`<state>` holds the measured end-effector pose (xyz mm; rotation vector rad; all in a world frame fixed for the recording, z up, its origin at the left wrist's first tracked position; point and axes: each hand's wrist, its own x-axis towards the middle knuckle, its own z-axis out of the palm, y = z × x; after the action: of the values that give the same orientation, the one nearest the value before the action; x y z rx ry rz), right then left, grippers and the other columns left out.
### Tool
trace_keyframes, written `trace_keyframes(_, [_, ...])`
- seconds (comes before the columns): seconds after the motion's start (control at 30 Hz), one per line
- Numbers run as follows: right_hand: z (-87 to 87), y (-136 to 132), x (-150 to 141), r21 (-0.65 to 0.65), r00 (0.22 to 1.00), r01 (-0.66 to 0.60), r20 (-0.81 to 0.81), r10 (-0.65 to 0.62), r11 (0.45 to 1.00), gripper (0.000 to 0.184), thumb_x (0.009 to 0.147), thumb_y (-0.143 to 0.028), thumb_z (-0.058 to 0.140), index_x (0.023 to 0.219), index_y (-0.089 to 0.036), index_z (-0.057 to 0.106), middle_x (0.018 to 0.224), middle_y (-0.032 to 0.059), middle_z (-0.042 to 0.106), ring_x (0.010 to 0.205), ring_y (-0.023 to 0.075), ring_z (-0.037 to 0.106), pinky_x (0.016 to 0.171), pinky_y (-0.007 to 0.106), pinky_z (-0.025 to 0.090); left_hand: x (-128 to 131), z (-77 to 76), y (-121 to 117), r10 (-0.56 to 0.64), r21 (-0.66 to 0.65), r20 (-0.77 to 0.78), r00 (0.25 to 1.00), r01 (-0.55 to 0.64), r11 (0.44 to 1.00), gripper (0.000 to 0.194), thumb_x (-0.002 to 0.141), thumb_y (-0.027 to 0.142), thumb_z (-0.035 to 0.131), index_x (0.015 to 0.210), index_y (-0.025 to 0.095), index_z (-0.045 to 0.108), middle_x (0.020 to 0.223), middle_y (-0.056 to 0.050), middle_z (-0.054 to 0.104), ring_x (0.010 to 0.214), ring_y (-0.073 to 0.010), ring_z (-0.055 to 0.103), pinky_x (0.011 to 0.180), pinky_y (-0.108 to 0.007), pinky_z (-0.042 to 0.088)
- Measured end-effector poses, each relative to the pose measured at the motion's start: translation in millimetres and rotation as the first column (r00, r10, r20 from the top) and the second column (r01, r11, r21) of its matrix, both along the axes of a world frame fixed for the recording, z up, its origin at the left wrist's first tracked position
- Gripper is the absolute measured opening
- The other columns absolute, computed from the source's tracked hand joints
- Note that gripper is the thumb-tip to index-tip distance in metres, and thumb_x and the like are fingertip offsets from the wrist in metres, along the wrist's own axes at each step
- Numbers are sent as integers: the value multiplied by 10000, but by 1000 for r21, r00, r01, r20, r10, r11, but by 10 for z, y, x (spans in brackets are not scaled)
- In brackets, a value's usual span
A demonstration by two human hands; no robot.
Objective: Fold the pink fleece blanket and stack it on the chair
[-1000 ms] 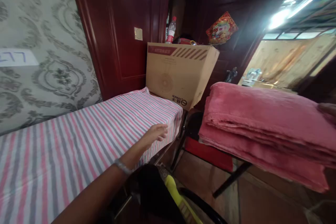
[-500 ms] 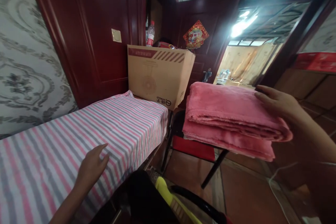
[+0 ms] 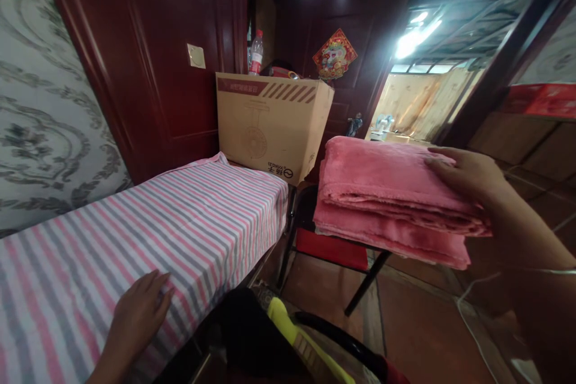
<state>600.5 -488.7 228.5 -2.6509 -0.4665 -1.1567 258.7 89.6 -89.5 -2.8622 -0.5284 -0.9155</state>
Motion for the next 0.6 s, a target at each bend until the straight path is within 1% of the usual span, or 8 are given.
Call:
trace_keyframes(0.1, [88, 266, -375, 61, 998, 59, 28, -61, 996, 407, 989, -383, 571, 1197, -71, 729, 1062, 198, 737, 945, 274, 700, 770, 359, 469, -31, 27, -46, -15, 1, -13, 1000, 15, 1000, 465, 916, 406, 398, 1091, 123, 723, 1178, -200, 700, 1115, -344, 649, 970, -481, 528])
trace_keyframes(0.2, [35, 626, -828, 105, 946, -223, 262, 189, 969, 366, 990, -369, 560, 1190, -109, 722, 1115, 159, 729, 911, 224, 702, 784, 314, 502, -82, 88, -177, -4, -29, -45, 999, 3, 1000, 392, 915, 362, 425, 1083, 164, 719, 1200, -169, 700, 1118, -338, 644, 960, -498, 535])
trace_keyframes(0.27, [-131, 903, -1111, 38, 861, -464, 255, 441, 885, 337, 989, -407, 559, 1191, -183, 709, 1076, 98, 737, 835, 193, 704, 714, 276, 527, -136, 124, -303, 0, -53, -54, 999, -2, 999, 359, 918, 319, 443, 1110, 172, 708, 1241, -165, 685, 1154, -334, 629, 979, -502, 525])
trace_keyframes(0.3, [-256, 1052, -1236, -29, 779, -605, 188, 599, 796, 321, 996, -413, 544, 1195, -214, 699, 1053, 76, 740, 847, 194, 708, 707, 268, 541, -173, 139, -375, -2, -65, -57, 998, -1, 998, 351, 917, 299, 454, 1131, 170, 701, 1261, -169, 675, 1176, -333, 619, 993, -502, 518])
trace_keyframes(0.37, [-582, 1371, -1442, -132, 548, -833, -52, 835, 538, 308, 1012, -374, 512, 1254, -269, 671, 1128, 48, 730, 946, 202, 715, 753, 259, 580, -269, 172, -534, -10, -94, -80, 997, 3, 996, 354, 906, 258, 487, 1190, 164, 677, 1302, -176, 651, 1227, -328, 593, 1028, -500, 496])
trace_keyframes(0.43, [-977, 1710, -1581, -96, 283, -959, -277, 918, 267, 321, 1019, -307, 474, 1273, -292, 670, 1170, 36, 725, 979, 194, 720, 780, 250, 603, -396, 216, -707, -14, -139, -121, 993, -2, 990, 395, 885, 213, 517, 1256, 154, 642, 1341, -185, 625, 1285, -334, 554, 1062, -512, 468])
trace_keyframes(0.47, [-1184, 1885, -1626, -52, 183, -983, -369, 911, 176, 328, 1017, -287, 461, 1261, -290, 680, 1155, 39, 732, 968, 192, 726, 779, 250, 611, -471, 245, -794, -3, -167, -138, 990, -20, 986, 416, 878, 193, 523, 1279, 150, 625, 1358, -189, 612, 1304, -337, 537, 1072, -516, 458])
trace_keyframes(0.6, [-1926, 2635, -1680, 78, -44, -997, -538, 842, -2, 333, 1008, -311, 443, 1183, -272, 722, 1127, 61, 743, 966, 215, 735, 770, 279, 628, -841, 379, -1077, 43, -294, -142, 989, -84, 952, 420, 867, 160, 547, 1285, 176, 595, 1369, -177, 594, 1314, -320, 519, 1091, -512, 433])
